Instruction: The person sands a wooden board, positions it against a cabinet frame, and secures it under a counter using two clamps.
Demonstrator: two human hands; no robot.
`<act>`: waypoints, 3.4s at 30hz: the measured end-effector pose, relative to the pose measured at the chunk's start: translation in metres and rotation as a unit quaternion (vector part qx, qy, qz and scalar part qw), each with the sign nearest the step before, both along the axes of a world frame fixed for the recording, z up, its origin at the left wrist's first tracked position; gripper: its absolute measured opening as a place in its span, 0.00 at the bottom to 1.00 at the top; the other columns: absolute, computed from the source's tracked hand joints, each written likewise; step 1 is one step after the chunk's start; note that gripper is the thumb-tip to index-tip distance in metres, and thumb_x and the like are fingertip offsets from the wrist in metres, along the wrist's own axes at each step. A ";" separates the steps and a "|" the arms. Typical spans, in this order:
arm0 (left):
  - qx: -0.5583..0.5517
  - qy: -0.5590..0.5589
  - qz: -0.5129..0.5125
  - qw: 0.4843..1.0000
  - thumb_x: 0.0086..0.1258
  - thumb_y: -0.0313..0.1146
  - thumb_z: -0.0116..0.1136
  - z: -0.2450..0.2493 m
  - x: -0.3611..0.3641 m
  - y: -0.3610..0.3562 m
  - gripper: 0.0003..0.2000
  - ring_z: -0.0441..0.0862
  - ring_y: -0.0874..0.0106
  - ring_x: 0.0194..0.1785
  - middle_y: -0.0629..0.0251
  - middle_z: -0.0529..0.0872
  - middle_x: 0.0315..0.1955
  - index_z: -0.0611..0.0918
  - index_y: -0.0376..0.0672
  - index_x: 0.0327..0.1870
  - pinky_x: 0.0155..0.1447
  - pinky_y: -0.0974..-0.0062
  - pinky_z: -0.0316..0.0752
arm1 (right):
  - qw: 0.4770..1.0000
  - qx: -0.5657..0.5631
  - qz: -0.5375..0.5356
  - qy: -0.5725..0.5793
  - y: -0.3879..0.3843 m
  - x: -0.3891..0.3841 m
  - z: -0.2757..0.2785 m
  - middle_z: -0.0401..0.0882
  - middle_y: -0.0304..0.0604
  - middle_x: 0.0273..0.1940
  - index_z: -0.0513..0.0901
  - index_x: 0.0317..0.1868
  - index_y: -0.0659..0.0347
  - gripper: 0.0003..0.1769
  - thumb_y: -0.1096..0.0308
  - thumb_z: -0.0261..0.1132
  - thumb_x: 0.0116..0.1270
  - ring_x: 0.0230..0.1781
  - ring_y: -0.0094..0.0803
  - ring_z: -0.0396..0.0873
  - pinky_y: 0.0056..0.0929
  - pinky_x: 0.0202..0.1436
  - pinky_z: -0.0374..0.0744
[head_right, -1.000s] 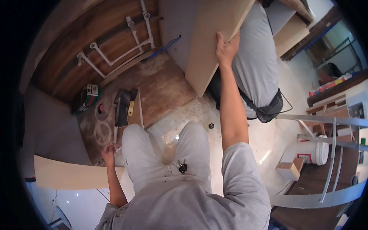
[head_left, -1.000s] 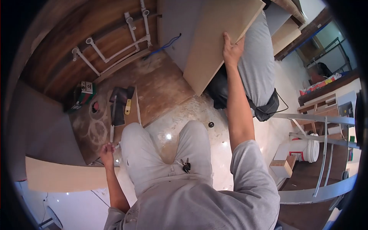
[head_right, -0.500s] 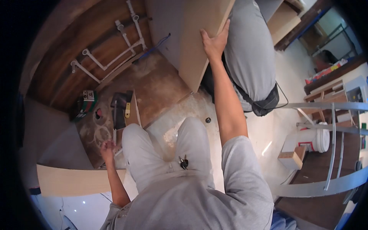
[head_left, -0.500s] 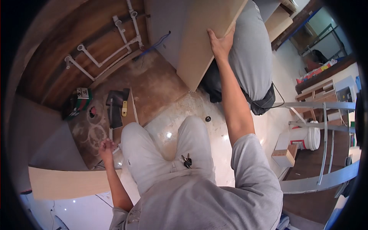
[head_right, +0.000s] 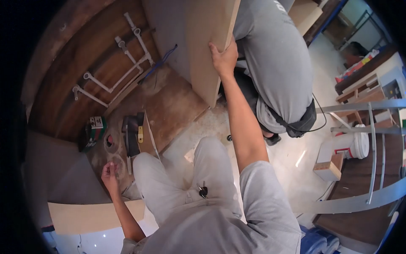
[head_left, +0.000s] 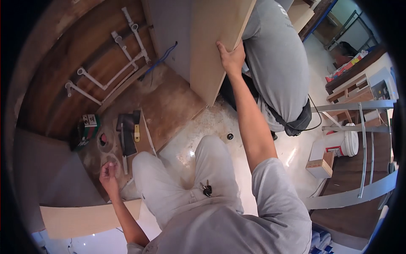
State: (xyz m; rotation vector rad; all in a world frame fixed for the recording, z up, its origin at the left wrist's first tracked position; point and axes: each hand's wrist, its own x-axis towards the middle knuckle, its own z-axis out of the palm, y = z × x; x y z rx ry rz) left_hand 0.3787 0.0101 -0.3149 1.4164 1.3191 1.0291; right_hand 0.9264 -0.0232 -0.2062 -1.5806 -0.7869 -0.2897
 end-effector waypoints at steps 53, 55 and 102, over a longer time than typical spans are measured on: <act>0.016 0.015 -0.086 0.996 0.70 0.33 0.57 0.001 0.040 -0.042 0.11 0.79 0.79 0.35 0.67 0.83 0.31 0.81 0.33 0.44 0.43 0.82 0.73 | 0.982 0.158 -0.024 -0.102 0.026 0.009 0.014 0.69 0.58 0.62 0.61 0.68 0.67 0.41 0.66 0.71 0.56 0.63 0.49 0.67 0.37 0.65 0.66; 0.011 0.016 -0.086 0.996 0.70 0.34 0.58 0.000 0.041 -0.041 0.11 0.79 0.80 0.35 0.67 0.83 0.31 0.81 0.33 0.44 0.43 0.82 0.72 | 0.981 0.146 -0.040 -0.123 0.031 0.013 0.008 0.69 0.59 0.61 0.61 0.68 0.67 0.42 0.65 0.71 0.56 0.62 0.51 0.68 0.38 0.64 0.67; 0.017 0.002 -0.038 0.999 0.67 0.32 0.60 -0.017 0.032 -0.031 0.08 0.78 0.81 0.33 0.71 0.84 0.29 0.83 0.39 0.41 0.41 0.81 0.74 | 0.991 0.023 -0.078 -0.109 0.022 0.016 0.010 0.75 0.55 0.53 0.71 0.59 0.65 0.38 0.51 0.72 0.53 0.54 0.49 0.73 0.41 0.58 0.70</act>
